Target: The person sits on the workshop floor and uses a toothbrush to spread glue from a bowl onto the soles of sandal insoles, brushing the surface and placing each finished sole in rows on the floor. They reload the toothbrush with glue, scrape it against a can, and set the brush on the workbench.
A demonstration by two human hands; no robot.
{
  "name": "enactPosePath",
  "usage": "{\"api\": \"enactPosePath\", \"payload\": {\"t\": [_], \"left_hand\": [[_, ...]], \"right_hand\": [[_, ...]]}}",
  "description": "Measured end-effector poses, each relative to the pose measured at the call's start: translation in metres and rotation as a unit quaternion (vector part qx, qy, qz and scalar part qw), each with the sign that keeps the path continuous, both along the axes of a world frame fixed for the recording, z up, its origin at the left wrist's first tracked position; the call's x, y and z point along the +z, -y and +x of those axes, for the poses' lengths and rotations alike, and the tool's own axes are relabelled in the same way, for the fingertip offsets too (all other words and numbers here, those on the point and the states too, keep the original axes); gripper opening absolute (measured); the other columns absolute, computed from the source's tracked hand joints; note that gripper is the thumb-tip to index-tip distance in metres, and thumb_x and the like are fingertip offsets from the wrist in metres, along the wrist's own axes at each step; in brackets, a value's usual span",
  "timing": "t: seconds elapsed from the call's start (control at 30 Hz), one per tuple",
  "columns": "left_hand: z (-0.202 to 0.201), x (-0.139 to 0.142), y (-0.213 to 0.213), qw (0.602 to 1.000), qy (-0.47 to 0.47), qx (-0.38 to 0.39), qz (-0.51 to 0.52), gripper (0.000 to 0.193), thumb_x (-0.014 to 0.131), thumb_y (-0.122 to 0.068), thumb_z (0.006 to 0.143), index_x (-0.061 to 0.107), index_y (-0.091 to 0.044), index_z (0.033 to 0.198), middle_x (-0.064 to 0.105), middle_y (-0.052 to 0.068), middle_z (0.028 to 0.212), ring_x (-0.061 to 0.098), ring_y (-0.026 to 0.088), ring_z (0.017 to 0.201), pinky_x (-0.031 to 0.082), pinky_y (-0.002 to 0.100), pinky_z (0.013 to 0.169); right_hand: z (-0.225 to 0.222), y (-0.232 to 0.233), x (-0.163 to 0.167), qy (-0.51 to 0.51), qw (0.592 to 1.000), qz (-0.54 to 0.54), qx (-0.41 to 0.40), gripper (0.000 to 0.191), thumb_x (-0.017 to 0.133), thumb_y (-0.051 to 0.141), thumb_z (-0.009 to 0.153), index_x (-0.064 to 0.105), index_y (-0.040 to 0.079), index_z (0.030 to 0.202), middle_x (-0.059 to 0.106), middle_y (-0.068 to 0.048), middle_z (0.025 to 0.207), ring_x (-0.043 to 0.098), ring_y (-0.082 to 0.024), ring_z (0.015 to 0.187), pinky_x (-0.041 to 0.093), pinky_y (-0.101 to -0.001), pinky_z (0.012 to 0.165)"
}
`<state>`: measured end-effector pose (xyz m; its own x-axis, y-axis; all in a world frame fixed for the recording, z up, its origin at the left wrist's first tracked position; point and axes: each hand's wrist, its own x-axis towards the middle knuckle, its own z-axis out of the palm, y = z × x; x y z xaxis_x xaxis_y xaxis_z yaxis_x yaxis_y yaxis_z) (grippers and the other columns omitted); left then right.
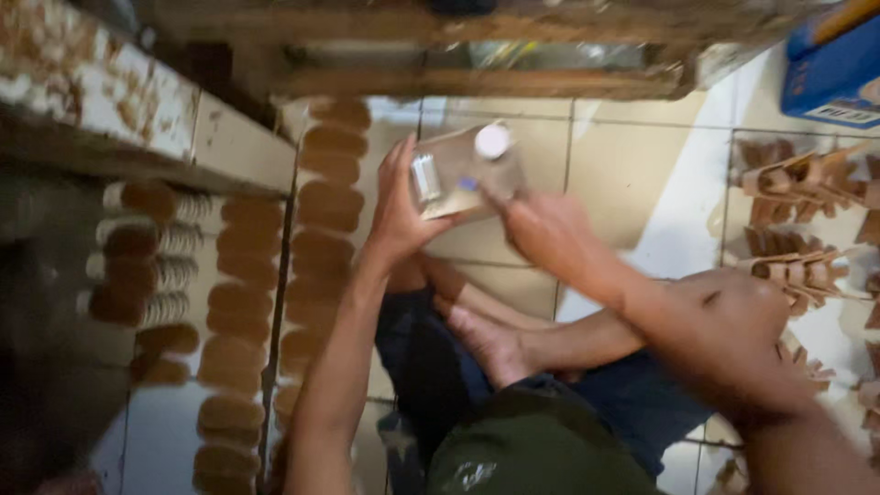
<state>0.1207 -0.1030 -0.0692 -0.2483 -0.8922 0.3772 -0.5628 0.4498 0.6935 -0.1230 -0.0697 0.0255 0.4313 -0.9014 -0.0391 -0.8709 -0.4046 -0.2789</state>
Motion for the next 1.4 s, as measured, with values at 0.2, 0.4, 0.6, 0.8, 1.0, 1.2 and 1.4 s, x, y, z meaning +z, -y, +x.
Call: {"api": "enactPosePath", "payload": {"t": [0.2,0.4,0.6,0.8,1.0,1.2,1.4], "left_hand": [[-0.004,0.0,0.001,0.999,-0.048,-0.004,-0.02,0.127,0.102,-0.036,0.063,0.026,-0.004,0.16,0.038,0.022,0.158,0.037,0.042,0.147,0.033,0.05,0.124],[-0.011,-0.005,-0.008,0.997,-0.071,0.016,-0.028,0.128,0.103,-0.035,0.064,0.024,-0.004,0.16,0.036,0.022,0.157,0.036,0.043,0.148,0.031,0.051,0.125],[-0.014,-0.003,-0.01,0.997,-0.057,0.022,-0.05,0.124,0.101,-0.032,0.063,0.027,-0.006,0.158,0.037,0.02,0.158,0.036,0.042,0.147,0.03,0.052,0.124],[-0.02,-0.002,-0.007,0.996,-0.054,0.027,-0.069,0.121,0.101,-0.032,0.064,0.028,-0.007,0.158,0.038,0.019,0.154,0.037,0.042,0.146,0.03,0.053,0.123],[-0.022,-0.002,-0.01,0.997,-0.055,0.036,-0.048,0.119,0.1,-0.034,0.065,0.029,-0.008,0.157,0.038,0.02,0.155,0.038,0.043,0.144,0.031,0.052,0.122],[-0.029,0.002,-0.01,0.997,-0.038,0.05,-0.041,0.116,0.099,-0.033,0.066,0.03,-0.008,0.156,0.037,0.02,0.156,0.036,0.043,0.145,0.03,0.053,0.121],[-0.032,0.002,-0.007,0.995,-0.041,0.062,-0.067,0.111,0.098,-0.041,0.071,0.032,-0.007,0.154,0.04,0.021,0.152,0.039,0.043,0.141,0.031,0.054,0.12]], "right_hand": [[0.033,0.008,0.002,-0.159,0.983,-0.067,0.069,0.061,0.055,0.007,0.095,0.045,-0.002,0.155,0.068,-0.019,0.09,0.07,-0.033,0.065,0.055,-0.0453,0.052],[0.012,-0.009,-0.005,-0.117,0.988,0.09,0.043,0.062,0.055,0.013,0.091,0.048,0.027,0.151,0.07,-0.013,0.075,0.068,-0.034,0.06,0.052,-0.0498,0.052],[-0.013,0.012,-0.015,-0.116,0.993,-0.009,0.024,0.059,0.058,0.013,0.089,0.054,0.022,0.147,0.07,-0.012,0.075,0.068,-0.034,0.061,0.053,-0.0476,0.051],[0.025,0.015,-0.018,-0.252,0.956,-0.119,0.094,0.064,0.058,0.014,0.09,0.048,-0.005,0.15,0.07,-0.016,0.08,0.07,-0.026,0.058,0.055,-0.0393,0.048],[0.007,-0.006,0.023,-0.151,0.982,0.038,0.104,0.076,0.059,0.01,0.084,0.043,0.014,0.159,0.071,-0.012,0.076,0.069,-0.031,0.056,0.054,-0.0447,0.05],[0.006,0.032,0.008,-0.199,0.975,-0.041,0.087,0.066,0.059,0.015,0.087,0.047,0.012,0.151,0.072,-0.013,0.084,0.07,-0.029,0.065,0.054,-0.0428,0.052],[0.006,0.033,-0.014,-0.193,0.951,-0.195,0.14,0.059,0.054,0.014,0.093,0.05,0.001,0.151,0.069,-0.017,0.097,0.071,-0.029,0.072,0.053,-0.0396,0.052]]}}
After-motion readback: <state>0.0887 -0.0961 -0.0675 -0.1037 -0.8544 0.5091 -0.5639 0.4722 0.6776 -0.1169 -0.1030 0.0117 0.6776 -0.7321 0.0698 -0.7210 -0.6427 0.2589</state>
